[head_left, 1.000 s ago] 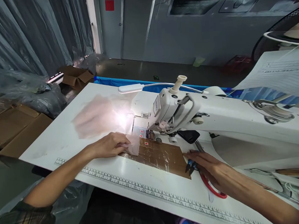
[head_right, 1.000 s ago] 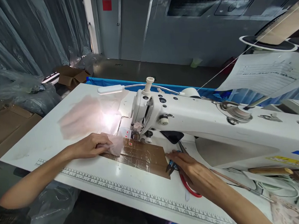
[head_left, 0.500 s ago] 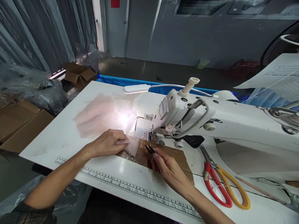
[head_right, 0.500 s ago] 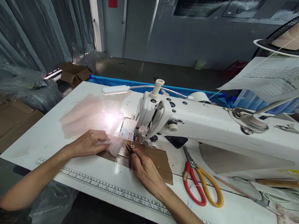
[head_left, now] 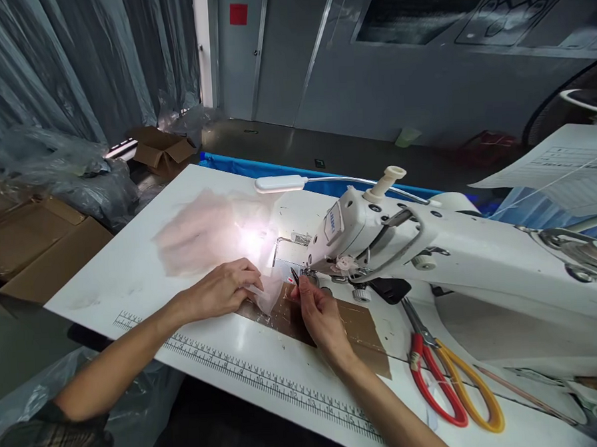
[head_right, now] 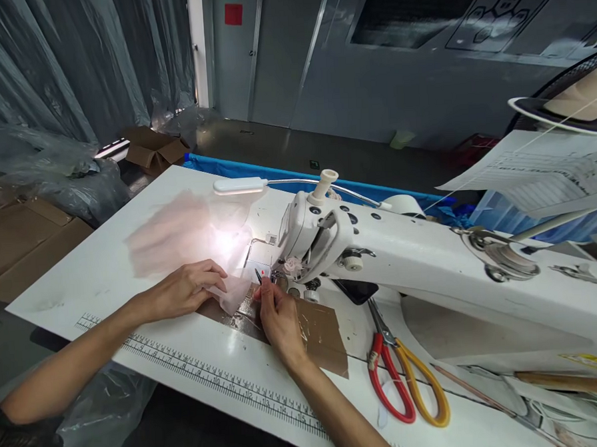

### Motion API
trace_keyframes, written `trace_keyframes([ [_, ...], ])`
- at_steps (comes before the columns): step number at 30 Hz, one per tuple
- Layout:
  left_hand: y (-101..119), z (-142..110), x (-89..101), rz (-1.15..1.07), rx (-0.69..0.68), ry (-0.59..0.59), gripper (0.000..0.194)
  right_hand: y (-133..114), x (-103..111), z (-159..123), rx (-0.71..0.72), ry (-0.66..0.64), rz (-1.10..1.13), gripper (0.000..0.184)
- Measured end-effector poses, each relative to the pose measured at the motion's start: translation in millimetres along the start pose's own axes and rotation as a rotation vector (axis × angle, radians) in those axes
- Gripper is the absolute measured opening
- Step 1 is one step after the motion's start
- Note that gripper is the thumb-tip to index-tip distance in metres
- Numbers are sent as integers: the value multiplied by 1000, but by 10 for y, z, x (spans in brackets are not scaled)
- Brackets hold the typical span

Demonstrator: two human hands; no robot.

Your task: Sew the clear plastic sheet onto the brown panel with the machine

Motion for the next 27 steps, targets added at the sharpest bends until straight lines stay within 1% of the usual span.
trace_keyframes([
  [2,110,-85,-22,-71,-5,44,31,30,16,-74,-12,-52,66,59],
  [4,306,-213,-83,-172,-57,50,36,19,35,-158,12,-120,92,57],
  [6,554,-372,-205,-261,-141,-32,44,-21,43,-242,57,-177,62,53],
  [7,646,-452,-263,-271,-154,-76,47,-31,37,-283,67,-199,30,51],
  [10,851,-671,-427,-238,-182,-252,48,41,-26,-402,5,-264,-58,51],
  [12,932,-769,-492,-246,-207,-377,57,122,-64,-482,-47,-304,-72,51],
  [13,932,-780,-494,-267,-191,-411,59,159,-77,-520,-62,-323,-65,51],
  [14,892,-755,-474,-288,-139,-410,54,190,-82,-553,-71,-336,-53,49],
  [15,816,-700,-435,-300,-60,-375,43,217,-84,-581,-79,-346,-39,48],
  [16,717,-630,-386,-304,33,-317,31,236,-84,-604,-82,-349,-23,46],
  [17,611,-560,-344,-303,128,-253,23,240,-82,-622,-78,-345,-6,45],
  [19,439,-434,-323,-319,269,-167,24,191,-94,-649,-34,-331,32,41],
  [20,384,-376,-349,-347,305,-148,25,145,-108,-663,3,-322,46,39],
  [22,323,-274,-444,-459,328,-137,29,34,-141,-698,99,-301,46,37],
  [25,258,-172,-546,-719,332,-80,35,-131,-174,-772,300,-259,-37,29],
  [27,204,-149,-568,-847,356,-40,32,-198,-196,-835,429,-261,-112,24],
])
Point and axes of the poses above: each hand's wrist, its own z-axis towards the middle knuckle, its own x-axis out of the back of the hand, y = z × x, the point moved 9 cm from there along z, towards the middle knuckle, and after that the axes turned 5 degrees about -z, right-handed, at the moved point
